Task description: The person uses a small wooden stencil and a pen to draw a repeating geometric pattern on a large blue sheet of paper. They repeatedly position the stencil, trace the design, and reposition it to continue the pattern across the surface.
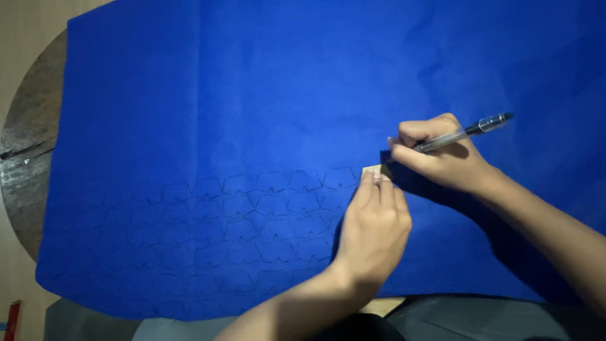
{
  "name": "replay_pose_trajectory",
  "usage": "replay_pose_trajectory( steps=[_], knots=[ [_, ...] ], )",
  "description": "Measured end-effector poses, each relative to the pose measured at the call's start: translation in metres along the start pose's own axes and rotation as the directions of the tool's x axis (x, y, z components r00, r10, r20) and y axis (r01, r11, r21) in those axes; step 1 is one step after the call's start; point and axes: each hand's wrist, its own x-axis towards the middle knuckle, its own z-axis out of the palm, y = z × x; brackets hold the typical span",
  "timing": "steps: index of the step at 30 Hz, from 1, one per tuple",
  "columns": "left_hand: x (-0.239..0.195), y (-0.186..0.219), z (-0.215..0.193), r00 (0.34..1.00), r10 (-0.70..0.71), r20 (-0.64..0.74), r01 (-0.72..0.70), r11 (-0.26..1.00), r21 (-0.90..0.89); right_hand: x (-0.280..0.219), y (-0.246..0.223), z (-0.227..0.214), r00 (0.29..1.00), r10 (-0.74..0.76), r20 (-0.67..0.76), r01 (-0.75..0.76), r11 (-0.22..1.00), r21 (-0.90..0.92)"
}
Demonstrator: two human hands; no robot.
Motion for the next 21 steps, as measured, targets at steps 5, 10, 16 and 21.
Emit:
replay_pose_trajectory(
  steps=[5,10,16,21],
  knots=[
    [-0.001,-0.008,0.004,0.999,0.030,0.024,-0.028,0.997,-0.065,-0.010,0.009,0.004,0.998,-0.057,0.005,0.057,0.998,0.038],
    [0.000,-0.011,0.000,0.997,0.051,0.058,-0.047,0.997,-0.059,-0.013,0.006,0.001,0.993,-0.114,-0.031,0.113,0.993,-0.016],
    [0.010,-0.013,-0.015,0.996,-0.022,-0.085,0.005,0.981,-0.192,-0.015,0.031,0.003,0.996,-0.091,-0.003,0.089,0.972,0.218],
    [0.008,-0.010,-0.020,0.997,-0.072,-0.032,0.066,0.984,-0.163,-0.013,0.025,0.000,0.995,-0.093,0.038,0.078,0.955,0.286]
  ],
)
